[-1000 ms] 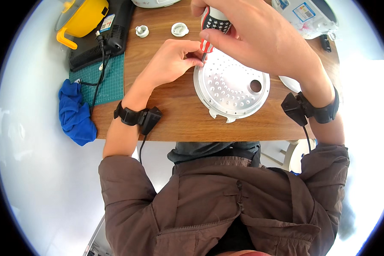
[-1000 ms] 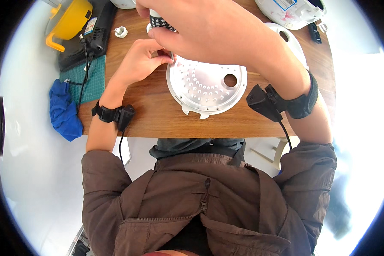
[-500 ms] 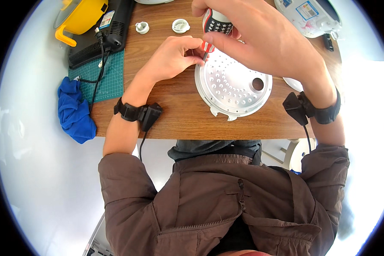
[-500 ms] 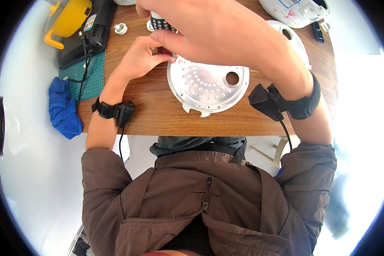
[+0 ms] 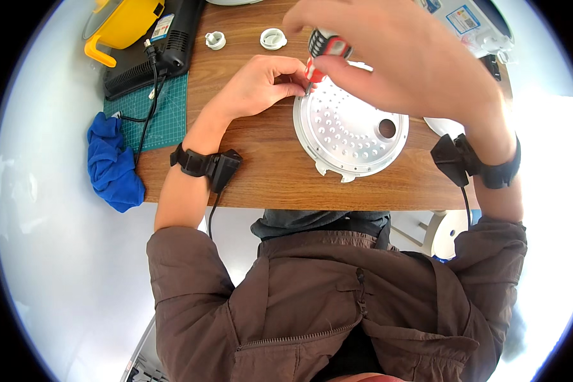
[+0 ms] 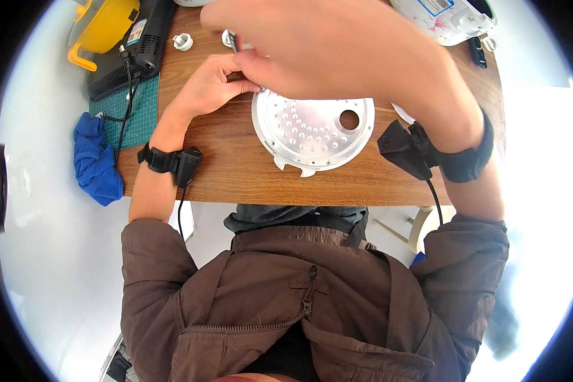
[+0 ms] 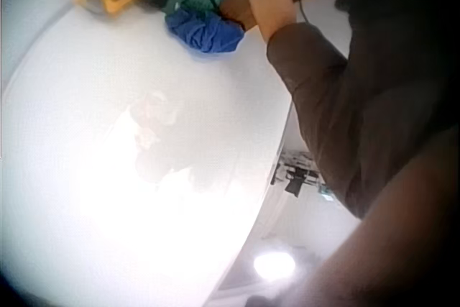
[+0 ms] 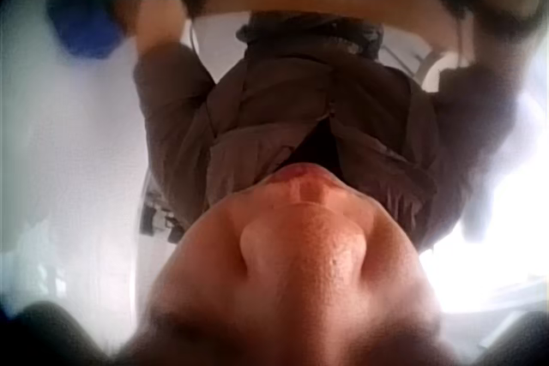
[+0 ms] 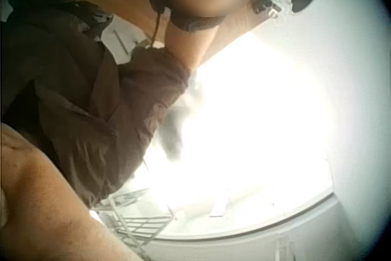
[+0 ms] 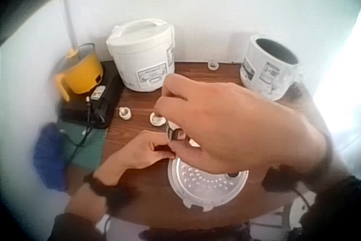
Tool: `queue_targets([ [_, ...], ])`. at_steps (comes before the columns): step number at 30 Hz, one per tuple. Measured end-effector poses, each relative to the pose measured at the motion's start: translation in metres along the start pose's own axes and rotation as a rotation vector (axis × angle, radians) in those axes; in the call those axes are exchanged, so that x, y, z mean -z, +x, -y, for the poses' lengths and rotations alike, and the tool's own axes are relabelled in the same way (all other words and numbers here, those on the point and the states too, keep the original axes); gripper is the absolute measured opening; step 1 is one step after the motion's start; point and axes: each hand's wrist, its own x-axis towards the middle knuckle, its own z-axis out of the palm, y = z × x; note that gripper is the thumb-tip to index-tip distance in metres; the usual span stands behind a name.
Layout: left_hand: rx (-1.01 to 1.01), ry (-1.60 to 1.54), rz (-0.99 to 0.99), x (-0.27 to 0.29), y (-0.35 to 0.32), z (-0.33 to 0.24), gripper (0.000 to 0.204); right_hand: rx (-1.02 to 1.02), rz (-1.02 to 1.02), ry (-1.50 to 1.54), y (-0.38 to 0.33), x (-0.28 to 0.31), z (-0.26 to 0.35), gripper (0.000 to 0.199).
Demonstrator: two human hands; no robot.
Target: The person uses a screwdriver to fasten screws into a white perforated lid, then installs a small white plastic component into the center hole and places a matching white cover on top.
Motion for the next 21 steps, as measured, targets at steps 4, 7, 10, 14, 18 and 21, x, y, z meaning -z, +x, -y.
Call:
queue_targets([
  [4, 0.024, 0.023, -0.025, -0.001, -0.002, -0.001, 0.016, -0.140, 0.138, -0.167, 0.005, -0.001, 0.009, 0.032],
  [7, 0.044, -0.060, 0.032, 0.000, 0.001, 0.001, 0.018, -0.106, 0.122, -0.104, 0.000, 0.004, 0.010, 0.032],
  [10, 0.036, -0.139, -0.032, -0.003, -0.001, 0.000, 0.016, -0.083, 0.231, -0.084, 0.002, 0.007, 0.013, 0.031],
  [14, 0.042, -0.096, 0.012, 0.000, 0.000, 0.004, 0.019, 0.027, 0.211, -0.035, 0.002, 0.007, 0.004, 0.029],
  [18, 0.025, -0.084, 0.001, 0.001, -0.001, 0.003, 0.018, -0.189, 0.340, -0.127, 0.015, 0.011, 0.014, 0.028],
  [21, 0.009, -0.065, -0.018, 0.001, -0.002, -0.004, 0.014, -0.128, 0.238, 0.016, 0.004, 0.018, 0.017, 0.028],
])
